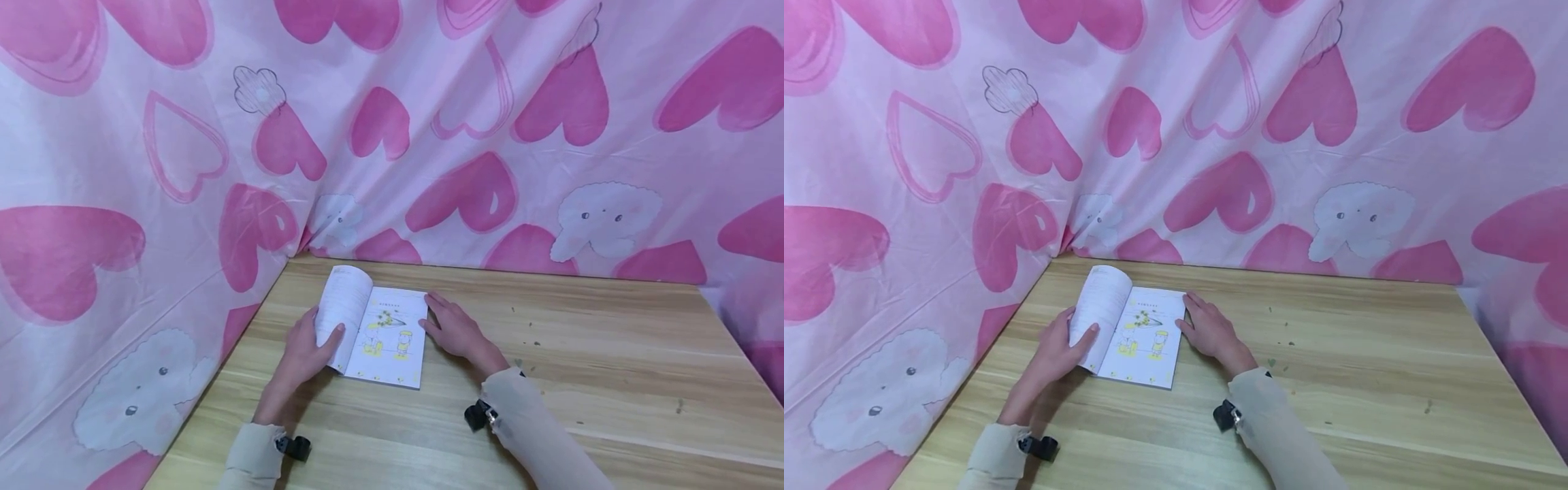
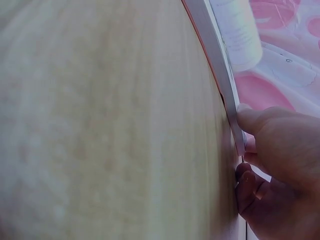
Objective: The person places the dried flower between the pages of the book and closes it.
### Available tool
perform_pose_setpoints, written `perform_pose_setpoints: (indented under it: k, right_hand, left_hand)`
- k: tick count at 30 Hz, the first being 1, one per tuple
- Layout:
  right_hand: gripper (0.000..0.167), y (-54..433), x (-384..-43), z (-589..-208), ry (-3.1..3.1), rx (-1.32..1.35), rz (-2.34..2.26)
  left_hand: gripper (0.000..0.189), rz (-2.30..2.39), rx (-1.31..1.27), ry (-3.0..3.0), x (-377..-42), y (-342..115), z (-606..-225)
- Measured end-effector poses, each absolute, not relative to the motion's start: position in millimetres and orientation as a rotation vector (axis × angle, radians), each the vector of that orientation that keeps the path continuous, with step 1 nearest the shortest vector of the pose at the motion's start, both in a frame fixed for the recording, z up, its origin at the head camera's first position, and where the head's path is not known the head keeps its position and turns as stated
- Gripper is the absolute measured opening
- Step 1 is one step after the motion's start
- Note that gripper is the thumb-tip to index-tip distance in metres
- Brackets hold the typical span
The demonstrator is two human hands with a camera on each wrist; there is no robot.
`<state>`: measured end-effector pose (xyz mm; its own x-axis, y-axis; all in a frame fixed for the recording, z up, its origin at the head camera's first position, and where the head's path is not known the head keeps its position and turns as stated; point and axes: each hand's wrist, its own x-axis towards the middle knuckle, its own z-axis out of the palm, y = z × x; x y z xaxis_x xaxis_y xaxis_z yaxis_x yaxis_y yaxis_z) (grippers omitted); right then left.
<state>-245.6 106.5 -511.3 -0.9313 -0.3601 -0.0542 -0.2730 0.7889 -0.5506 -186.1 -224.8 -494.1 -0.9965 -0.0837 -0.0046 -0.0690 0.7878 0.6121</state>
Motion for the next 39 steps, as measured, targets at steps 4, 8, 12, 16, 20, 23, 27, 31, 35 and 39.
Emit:
perform_pose_setpoints:
  k: [4,8,12,16,20,23,27,31,35,39]
  right_hand:
    - [0.071,106,-245,-514,2.819,-0.527,-0.854]
    - [0.071,108,-245,-515,2.808,-0.542,-0.878]
    - [0.072,110,-245,-514,2.796,-0.536,-0.905]
    - [0.073,111,-246,-514,2.795,-0.530,-0.914]
    - [0.072,111,-246,-516,2.807,-0.555,-0.927]
    - [0.071,110,-246,-518,2.815,-0.577,-0.939]
    - [0.071,109,-246,-521,2.827,-0.625,-0.951]
    - [0.071,111,-247,-523,2.830,-0.681,-0.978]
    - [0.072,117,-245,-524,2.815,-0.663,-0.999]
    - [0.075,122,-243,-525,2.801,-0.633,-1.020]
  left_hand:
    - [0.088,-1.048,0.029,-2.887,-181,-215,-484]
    - [0.087,-1.042,-0.127,-2.837,-178,-206,-470]
    - [0.076,-1.067,-0.346,-2.746,-174,-196,-455]
    - [0.060,-1.133,-0.574,-2.687,-171,-183,-445]
    - [0.054,-1.179,-0.759,-2.737,-169,-168,-444]
    - [0.052,-1.174,-0.866,-2.807,-169,-156,-451]
    - [0.053,-1.100,-0.952,-2.926,-170,-140,-462]
    - [0.054,-0.838,-1.005,-3.026,-167,-123,-466]
    - [0.050,-0.584,-1.000,-3.074,-163,-107,-463]
    - [0.047,-0.403,-0.969,-3.083,-161,-96,-464]
